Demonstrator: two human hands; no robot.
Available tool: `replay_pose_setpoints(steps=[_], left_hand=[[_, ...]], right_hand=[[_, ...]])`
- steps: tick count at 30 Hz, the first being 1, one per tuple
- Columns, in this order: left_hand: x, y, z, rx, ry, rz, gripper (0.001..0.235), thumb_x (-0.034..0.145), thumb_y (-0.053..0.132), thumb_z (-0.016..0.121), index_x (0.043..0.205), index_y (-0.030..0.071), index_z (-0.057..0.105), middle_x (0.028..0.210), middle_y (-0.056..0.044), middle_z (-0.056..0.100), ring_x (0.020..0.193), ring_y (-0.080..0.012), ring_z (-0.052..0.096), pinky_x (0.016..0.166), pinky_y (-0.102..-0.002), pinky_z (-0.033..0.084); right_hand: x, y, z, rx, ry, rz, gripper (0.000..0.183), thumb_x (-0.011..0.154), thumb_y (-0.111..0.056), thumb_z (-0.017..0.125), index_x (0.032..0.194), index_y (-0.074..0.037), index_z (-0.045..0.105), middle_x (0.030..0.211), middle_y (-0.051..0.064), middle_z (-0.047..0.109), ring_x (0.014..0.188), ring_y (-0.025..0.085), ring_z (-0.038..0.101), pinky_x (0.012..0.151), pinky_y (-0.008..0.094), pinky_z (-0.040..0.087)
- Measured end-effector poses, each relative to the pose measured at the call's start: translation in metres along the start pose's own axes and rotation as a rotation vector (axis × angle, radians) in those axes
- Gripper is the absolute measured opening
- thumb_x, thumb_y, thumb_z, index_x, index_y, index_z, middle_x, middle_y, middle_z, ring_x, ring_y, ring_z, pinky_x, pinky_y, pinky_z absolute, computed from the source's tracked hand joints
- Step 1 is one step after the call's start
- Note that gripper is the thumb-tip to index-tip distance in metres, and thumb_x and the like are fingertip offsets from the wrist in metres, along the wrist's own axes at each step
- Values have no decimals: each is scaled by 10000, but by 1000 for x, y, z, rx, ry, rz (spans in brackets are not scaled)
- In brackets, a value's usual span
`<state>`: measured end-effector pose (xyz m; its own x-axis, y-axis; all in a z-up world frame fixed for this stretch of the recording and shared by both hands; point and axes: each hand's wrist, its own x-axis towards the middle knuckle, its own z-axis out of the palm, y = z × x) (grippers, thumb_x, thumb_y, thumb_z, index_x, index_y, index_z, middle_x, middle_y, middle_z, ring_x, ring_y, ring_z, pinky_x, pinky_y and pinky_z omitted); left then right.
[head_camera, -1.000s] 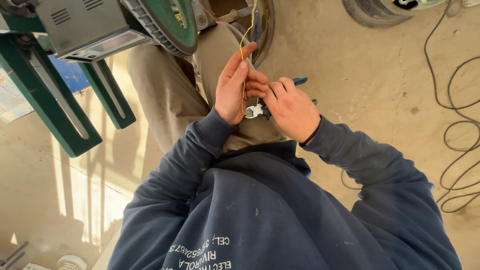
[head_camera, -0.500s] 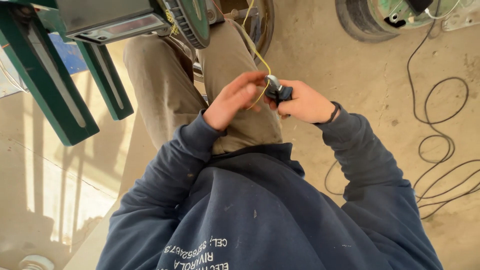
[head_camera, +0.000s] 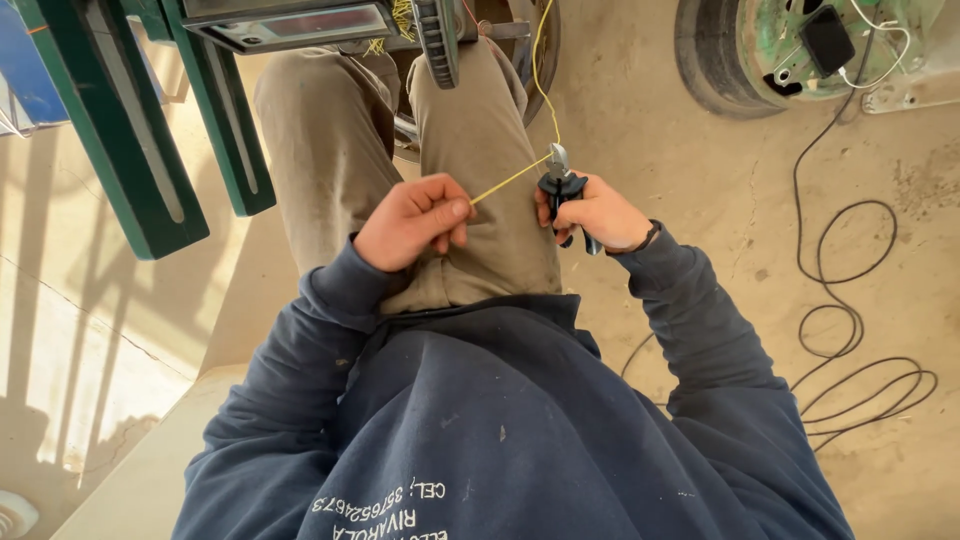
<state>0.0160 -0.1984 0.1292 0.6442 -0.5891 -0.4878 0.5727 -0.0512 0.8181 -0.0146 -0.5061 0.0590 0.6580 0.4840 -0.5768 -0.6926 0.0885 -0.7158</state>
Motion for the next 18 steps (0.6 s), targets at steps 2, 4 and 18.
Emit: replay_pose_setpoints(steps=[2,4,18], left_hand=[[-4,-4,1,19,-28,-29,206,1061,226,594,1049,32,663,797,2,674,654,-41,541,606,-195,447],[-5,-10,2,-1,-76,-28,200,1064,205,593,1063,17,661,834,-21,698,694,-51,574,640,-205,478],[-11,-21,3,-353,292,233,402,1101,304,467,1384,24,521,1204,-148,671,949,-185,693,820,-314,568]], right_hand=[[1,-5,3,22,-7,17,315,790,14,580,1103,20,617,936,91,659,780,170,632,660,315,579],[0,-10,5,24,-24,41,334,787,14,577,1119,19,617,962,87,657,820,171,653,702,323,609],[-14,-3,-2,175,133,-37,294,793,22,561,1084,1,604,918,75,656,819,169,655,628,310,574]])
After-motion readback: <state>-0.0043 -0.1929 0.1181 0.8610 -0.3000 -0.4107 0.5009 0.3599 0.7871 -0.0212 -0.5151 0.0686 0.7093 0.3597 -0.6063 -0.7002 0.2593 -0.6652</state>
